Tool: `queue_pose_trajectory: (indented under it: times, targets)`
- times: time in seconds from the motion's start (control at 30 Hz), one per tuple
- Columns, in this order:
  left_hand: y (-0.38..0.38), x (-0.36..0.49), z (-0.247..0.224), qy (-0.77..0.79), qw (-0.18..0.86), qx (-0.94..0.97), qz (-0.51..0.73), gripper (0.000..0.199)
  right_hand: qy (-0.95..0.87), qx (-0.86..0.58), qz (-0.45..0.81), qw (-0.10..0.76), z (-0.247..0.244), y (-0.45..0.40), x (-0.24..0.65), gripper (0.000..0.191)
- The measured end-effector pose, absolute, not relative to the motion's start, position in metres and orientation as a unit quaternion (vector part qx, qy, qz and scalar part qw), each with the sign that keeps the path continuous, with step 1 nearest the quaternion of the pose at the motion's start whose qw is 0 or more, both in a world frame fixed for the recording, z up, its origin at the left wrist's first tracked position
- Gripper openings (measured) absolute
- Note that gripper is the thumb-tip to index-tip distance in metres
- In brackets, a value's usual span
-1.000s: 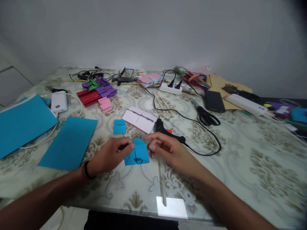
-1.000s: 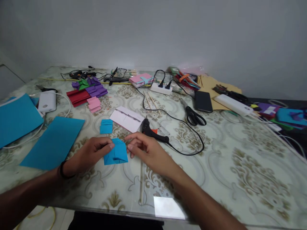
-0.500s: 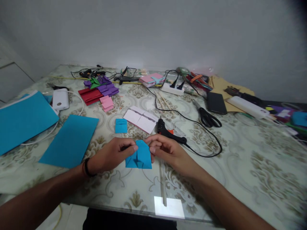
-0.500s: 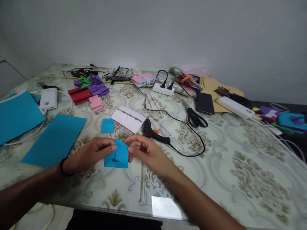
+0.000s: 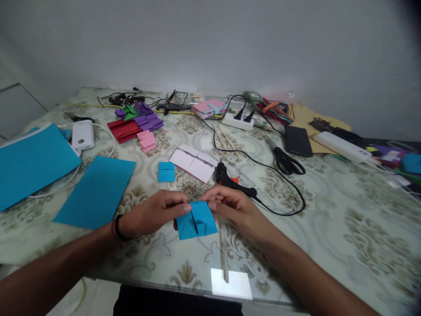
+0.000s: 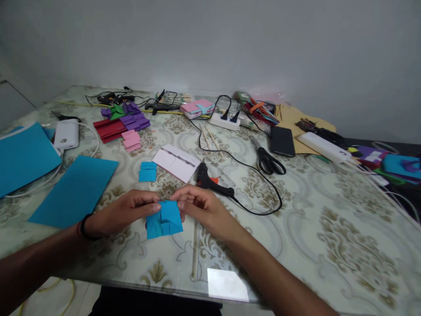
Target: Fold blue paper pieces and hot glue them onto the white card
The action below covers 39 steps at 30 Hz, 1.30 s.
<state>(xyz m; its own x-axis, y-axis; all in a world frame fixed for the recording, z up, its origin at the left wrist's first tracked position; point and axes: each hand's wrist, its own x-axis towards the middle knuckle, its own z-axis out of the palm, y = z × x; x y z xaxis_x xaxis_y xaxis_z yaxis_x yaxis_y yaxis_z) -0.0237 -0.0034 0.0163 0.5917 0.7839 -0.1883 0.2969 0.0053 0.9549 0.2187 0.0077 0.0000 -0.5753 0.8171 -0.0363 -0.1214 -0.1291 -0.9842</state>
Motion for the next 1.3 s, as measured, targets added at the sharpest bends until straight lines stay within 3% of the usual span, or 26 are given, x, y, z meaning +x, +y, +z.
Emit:
queue_pose_trajectory:
  times: [0.47,1.3]
  targets:
    - [-0.004,-0.024,0.024,0.342,0.67,0.618,0.23,0.02,-0.622,-0.31,0.651,0.306,0.008,0.004,0.221,0.022]
    - [-0.004,-0.025,0.014,0.391,0.586,0.687,0.177,0.031,-0.648,-0.339,0.605,0.315,0.001,-0.002,0.212,0.013]
